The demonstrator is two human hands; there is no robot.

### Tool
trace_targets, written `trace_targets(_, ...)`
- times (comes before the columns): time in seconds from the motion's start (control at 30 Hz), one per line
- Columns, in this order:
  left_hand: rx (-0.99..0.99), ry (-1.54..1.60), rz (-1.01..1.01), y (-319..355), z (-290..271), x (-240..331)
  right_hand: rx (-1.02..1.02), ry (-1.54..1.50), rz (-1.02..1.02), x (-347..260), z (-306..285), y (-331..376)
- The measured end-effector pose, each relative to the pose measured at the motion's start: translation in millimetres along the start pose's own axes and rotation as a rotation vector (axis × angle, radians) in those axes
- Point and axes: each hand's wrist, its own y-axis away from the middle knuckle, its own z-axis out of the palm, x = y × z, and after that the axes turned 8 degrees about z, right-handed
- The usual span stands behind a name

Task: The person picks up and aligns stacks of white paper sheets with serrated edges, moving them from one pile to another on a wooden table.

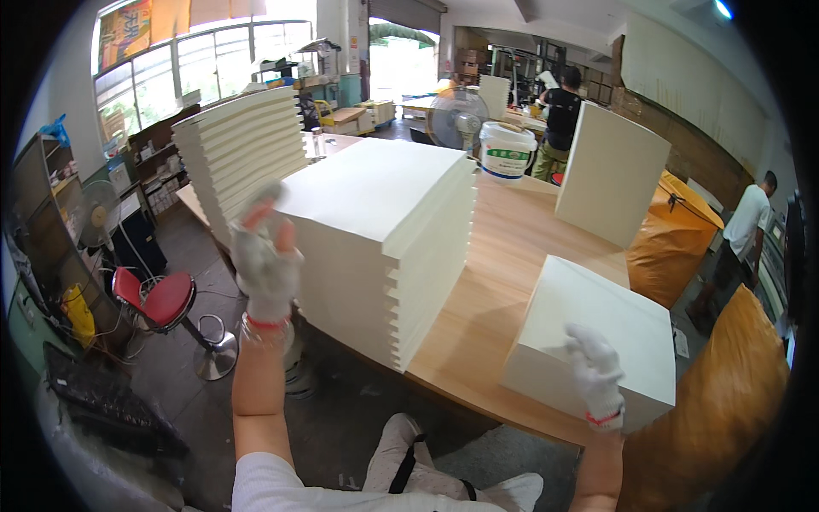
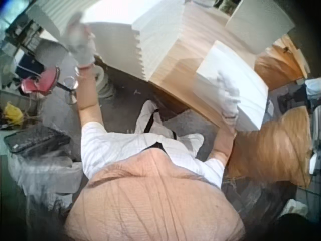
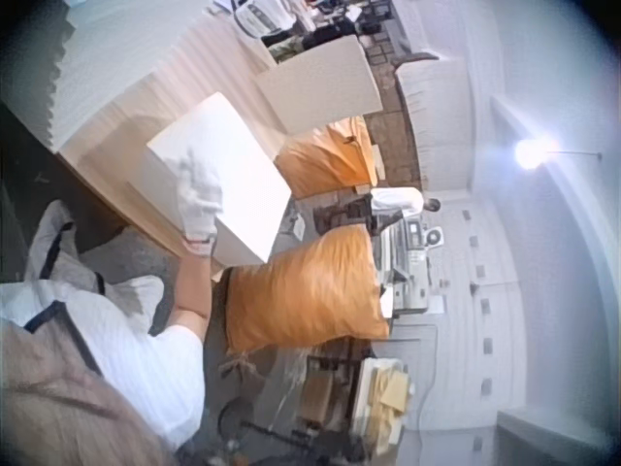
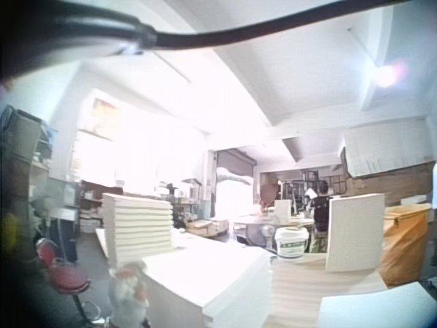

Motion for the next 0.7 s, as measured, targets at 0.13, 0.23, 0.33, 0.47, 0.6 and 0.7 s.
trace_targets(0.13, -0.455, 0.563, 0.359, -24.9, 84.9, 116.1, 0.289, 0.536, 0.137, 101.0, -95.3, 76.5)
trace_targets(0.23, -0.605, 0.882, 0.531, -25.2, 166.9, 194.0, 0.542, 0.599, 0.328, 121.2, -117.0, 105.6)
trace_targets(0.33, -1.014, 0.948, 0.410, -11.1, 219.9, 252.0, 0.456, 0.514, 0.768, 121.5, -128.7, 120.0)
trace_targets(0.47, -1.348, 0.975, 0.317, 13.8, 302.7, 302.7, 0.436, 0.530, 0.629, 100.7, -143.4, 98.5)
trace_targets(0.6, -1.275, 0.946, 0.457, 30.5, 345.7, 338.4, 0.521, 0.500, 0.276, 88.5, -164.2, 67.6)
trace_targets(0.7, -1.085, 1.065, 0.442, 43.0, 350.4, 340.5, 0.451, 0.618, 0.033, 79.7, -160.2, 45.2)
